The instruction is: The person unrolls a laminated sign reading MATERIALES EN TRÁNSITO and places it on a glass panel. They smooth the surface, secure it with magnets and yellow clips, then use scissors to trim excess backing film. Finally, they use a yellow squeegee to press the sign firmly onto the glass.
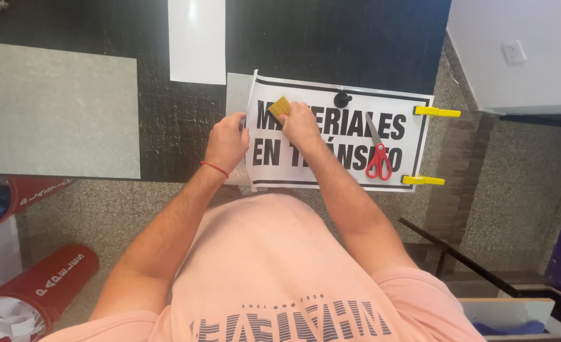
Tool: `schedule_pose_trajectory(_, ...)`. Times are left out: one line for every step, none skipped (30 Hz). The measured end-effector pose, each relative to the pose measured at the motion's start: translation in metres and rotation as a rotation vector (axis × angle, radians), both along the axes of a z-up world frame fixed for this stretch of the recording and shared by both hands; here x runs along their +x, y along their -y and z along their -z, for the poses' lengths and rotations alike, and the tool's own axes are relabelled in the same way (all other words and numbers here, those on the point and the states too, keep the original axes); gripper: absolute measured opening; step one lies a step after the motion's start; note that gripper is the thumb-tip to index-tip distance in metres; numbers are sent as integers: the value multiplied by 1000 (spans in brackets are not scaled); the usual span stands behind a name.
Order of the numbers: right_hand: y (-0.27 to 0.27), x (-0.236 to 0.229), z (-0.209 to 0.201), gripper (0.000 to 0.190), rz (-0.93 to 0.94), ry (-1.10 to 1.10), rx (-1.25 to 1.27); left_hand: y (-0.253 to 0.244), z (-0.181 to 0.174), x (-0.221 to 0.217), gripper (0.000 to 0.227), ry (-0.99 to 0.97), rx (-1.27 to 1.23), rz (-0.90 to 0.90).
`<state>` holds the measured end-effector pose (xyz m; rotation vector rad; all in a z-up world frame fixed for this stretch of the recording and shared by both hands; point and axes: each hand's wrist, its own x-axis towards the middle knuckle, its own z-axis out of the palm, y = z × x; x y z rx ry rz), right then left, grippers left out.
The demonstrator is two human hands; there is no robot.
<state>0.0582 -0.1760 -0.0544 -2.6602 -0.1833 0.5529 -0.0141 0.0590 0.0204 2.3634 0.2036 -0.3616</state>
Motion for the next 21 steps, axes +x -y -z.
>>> schedule_pose_trajectory(-3,-15,-11,36,-8,-65,4,1,2,0,39,0,-4,4)
schedule_pose_trajectory(-4,-26,-24,36,0,-67,0,1,4,-1,39,-2,-8,12)
schedule_pose_trajectory(-7,-35,-36,35,-34,-87,-26,0,5,-2,39,-1,-12,13)
schedule_pose_trajectory(-10,-44,-49,34,-67,-108,-52,-1,6,-3,39,-1,-15,15)
schedule_pose_trajectory(-11,-57,-49,34,-67,-110,-54,-1,12,-3,39,-3,-18,14)
schedule_pose_trajectory(-12,-69,-50,35,-117,-108,-76,-1,17,-4,39,3,-9,18)
schedule_pose_trajectory(-12,-81,-50,36,-164,-103,-99,0,22,-4,39,12,0,25)
schedule_pose_trajectory(-12,-91,-48,36,-161,-104,-102,0,20,-4,39,11,-4,28)
schedule_pose_trajectory(-12,-100,-46,36,-188,-108,-110,1,18,-4,39,18,-7,25)
schedule_pose_trajectory(-12,-109,-43,37,-215,-111,-118,1,16,-5,38,25,-10,22)
schedule_pose_trajectory(-12,-116,-45,37,-216,-112,-118,1,16,-4,38,25,-11,21)
schedule_pose_trajectory(-11,-122,-47,33,-253,-154,-134,1,16,-4,38,36,-14,23)
schedule_pose_trajectory(-11,-130,-49,30,-288,-197,-149,1,17,-4,38,46,-17,26)
schedule_pose_trajectory(-9,-137,-51,30,-287,-198,-150,1,19,-5,38,45,-18,26)
schedule_pose_trajectory(-8,-142,-52,31,-331,-211,-149,0,22,-4,38,32,-15,28)
schedule_pose_trajectory(-6,-147,-53,32,-375,-224,-147,-1,24,-3,39,19,-11,29)
schedule_pose_trajectory(-3,-160,-44,32,-375,-227,-147,-2,22,-5,39,16,-12,29)
schedule_pose_trajectory(0,-172,-36,26,-470,-160,-132,-3,20,-8,39,8,-13,24)
schedule_pose_trajectory(3,-179,-26,20,-559,-85,-117,-4,18,-3,39,8,-14,23)
schedule_pose_trajectory(7,-173,-26,20,-556,-79,-118,-5,17,-1,39,13,-13,26)
schedule_pose_trajectory(10,-170,-27,20,-641,21,-127,-5,15,-3,39,1,-16,21)
